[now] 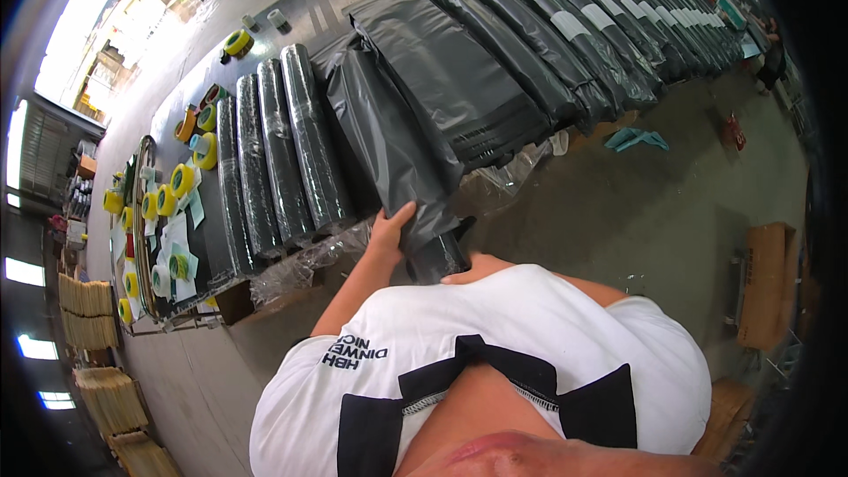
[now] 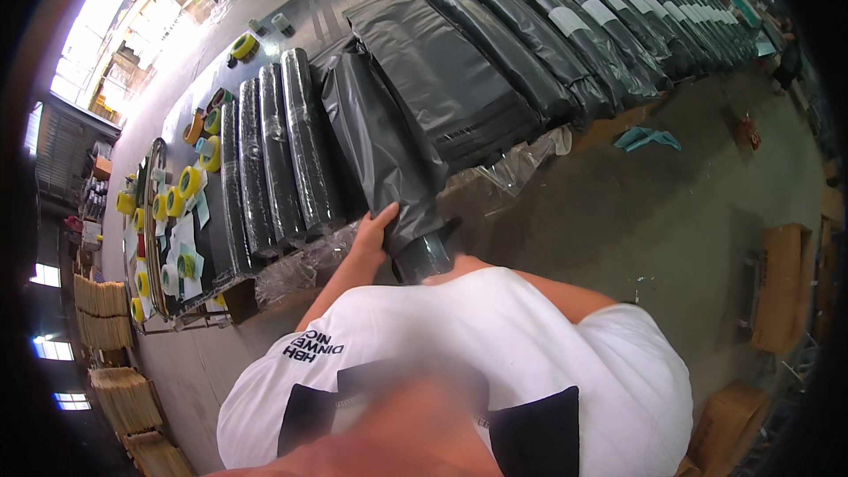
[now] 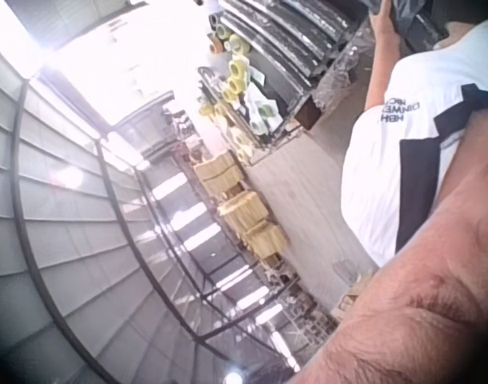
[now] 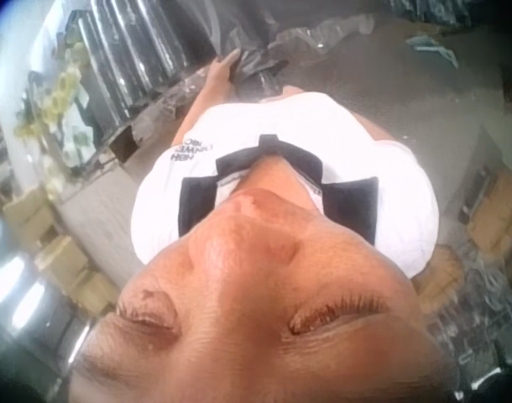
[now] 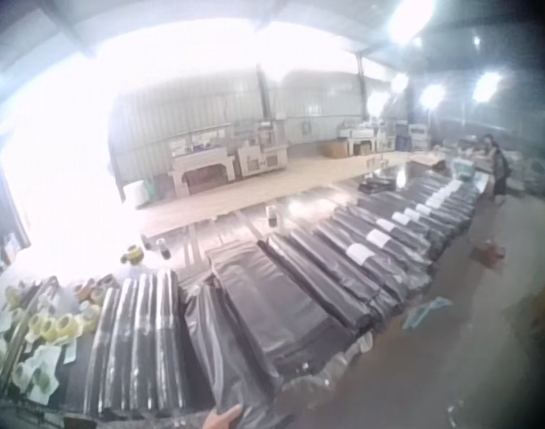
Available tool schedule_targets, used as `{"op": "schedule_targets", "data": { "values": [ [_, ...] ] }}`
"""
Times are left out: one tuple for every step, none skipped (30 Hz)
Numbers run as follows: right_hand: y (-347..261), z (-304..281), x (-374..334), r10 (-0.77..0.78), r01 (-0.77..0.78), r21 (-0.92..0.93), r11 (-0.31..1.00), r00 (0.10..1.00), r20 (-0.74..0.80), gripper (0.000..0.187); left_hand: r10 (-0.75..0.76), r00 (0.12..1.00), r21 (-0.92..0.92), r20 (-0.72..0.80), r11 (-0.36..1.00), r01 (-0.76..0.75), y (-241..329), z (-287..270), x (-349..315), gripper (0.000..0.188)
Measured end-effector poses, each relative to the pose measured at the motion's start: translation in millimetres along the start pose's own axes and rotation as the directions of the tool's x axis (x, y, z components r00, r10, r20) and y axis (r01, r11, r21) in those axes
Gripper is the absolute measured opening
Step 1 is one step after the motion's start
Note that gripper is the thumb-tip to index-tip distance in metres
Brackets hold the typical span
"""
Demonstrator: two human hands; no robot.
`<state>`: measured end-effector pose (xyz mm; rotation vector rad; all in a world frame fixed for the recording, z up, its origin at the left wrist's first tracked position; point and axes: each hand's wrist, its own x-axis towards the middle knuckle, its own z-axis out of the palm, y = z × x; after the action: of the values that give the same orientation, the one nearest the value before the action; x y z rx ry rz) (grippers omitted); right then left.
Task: The person slides long cylindrical objects into black plastic sleeves, folds the end of the sleeve, and secures it with tape while working at a large metal table.
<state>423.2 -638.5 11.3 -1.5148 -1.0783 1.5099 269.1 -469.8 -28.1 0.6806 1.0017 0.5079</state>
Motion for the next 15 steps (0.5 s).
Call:
{"op": "schedule_targets", "data": {
  "values": [
    [-17, -6, -4, 0.203, -0.2, -0.055, 0.978, 0.976, 0.074, 0.074, -0.013, 1.0, -0.011, 0.013, 1.0, 0.013, -2, -2, 1, 0.058],
    [-37, -6, -10, 0.402, -0.406, 0.019, 0.914, 0.91, 0.1, 0.06, -0.034, 0.998, 0.026, -0.054, 0.999, 0.036, -1, 2, -2, 0.057],
    [-28, 1, -7, 0.343, -0.346, 0.063, 0.936, 0.938, 0.041, 0.056, -0.035, 0.999, 0.041, -0.038, 0.998, 0.036, -4, 0, -3, 0.057],
    [-16, 8, 0, 0.275, -0.271, 0.1, 0.957, 0.961, -0.027, 0.052, -0.026, 1.0, 0.059, -0.015, 0.998, 0.027, -4, 0, -2, 0.057],
    [-13, 11, 8, 0.202, -0.19, 0.118, 0.975, 0.975, -0.095, 0.048, -0.008, 1.0, 0.067, 0.007, 0.998, 0.007, -6, -1, 0, 0.058],
    [-13, 13, 19, 0.257, -0.229, 0.236, 0.944, 0.962, -0.094, 0.041, 0.048, 0.999, 0.083, 0.018, 0.995, -0.049, -9, -4, 3, 0.046],
    [-6, 16, 29, 0.14, -0.088, 0.243, 0.966, 0.968, -0.206, 0.041, 0.044, 0.999, 0.084, 0.018, 0.995, -0.045, -6, -1, 6, 0.046],
    [7, 23, 38, 0.03, 0.05, 0.242, 0.969, 0.947, -0.32, 0.041, 0.03, 0.999, 0.092, 0.017, 0.995, -0.031, -2, 4, 7, 0.046],
    [22, 28, 47, -0.075, 0.187, 0.223, 0.957, 0.9, -0.43, 0.042, 0.015, 1.0, 0.1, 0.018, 0.995, -0.017, 0, 5, 7, 0.046],
    [41, 35, 57, -0.058, 0.199, 0.321, 0.926, 0.914, -0.401, 0.046, 0.013, 1.0, 0.113, 0.016, 0.994, -0.014, 2, 3, 9, 0.046],
    [41, 34, 54, 0.044, 0.119, 0.419, 0.9, 0.933, -0.358, 0.043, 0.031, 0.999, 0.115, -0.022, 0.993, -0.029, 5, 7, 9, 0.048],
    [41, 32, 51, 0.141, 0.039, 0.511, 0.858, 0.941, -0.307, 0.039, 0.049, 0.997, 0.12, -0.057, 0.992, -0.042, 6, 11, 4, 0.05],
    [38, 27, 47, 0.236, -0.04, 0.599, 0.8, 0.938, -0.252, 0.036, 0.061, 0.995, 0.127, -0.085, 0.991, -0.05, 5, 15, 1, 0.051],
    [32, 16, 42, 0.251, -0.133, 0.577, 0.806, 0.959, -0.129, 0.023, 0.045, 0.996, 0.173, -0.08, 0.984, -0.03, 3, 14, 10, 0.059],
    [23, 18, 40, 0.221, -0.174, 0.413, 0.894, 0.973, -0.069, 0.018, 0.021, 1.0, 0.136, 0.006, 0.991, -0.021, 2, 5, 10, 0.057]
  ]
}}
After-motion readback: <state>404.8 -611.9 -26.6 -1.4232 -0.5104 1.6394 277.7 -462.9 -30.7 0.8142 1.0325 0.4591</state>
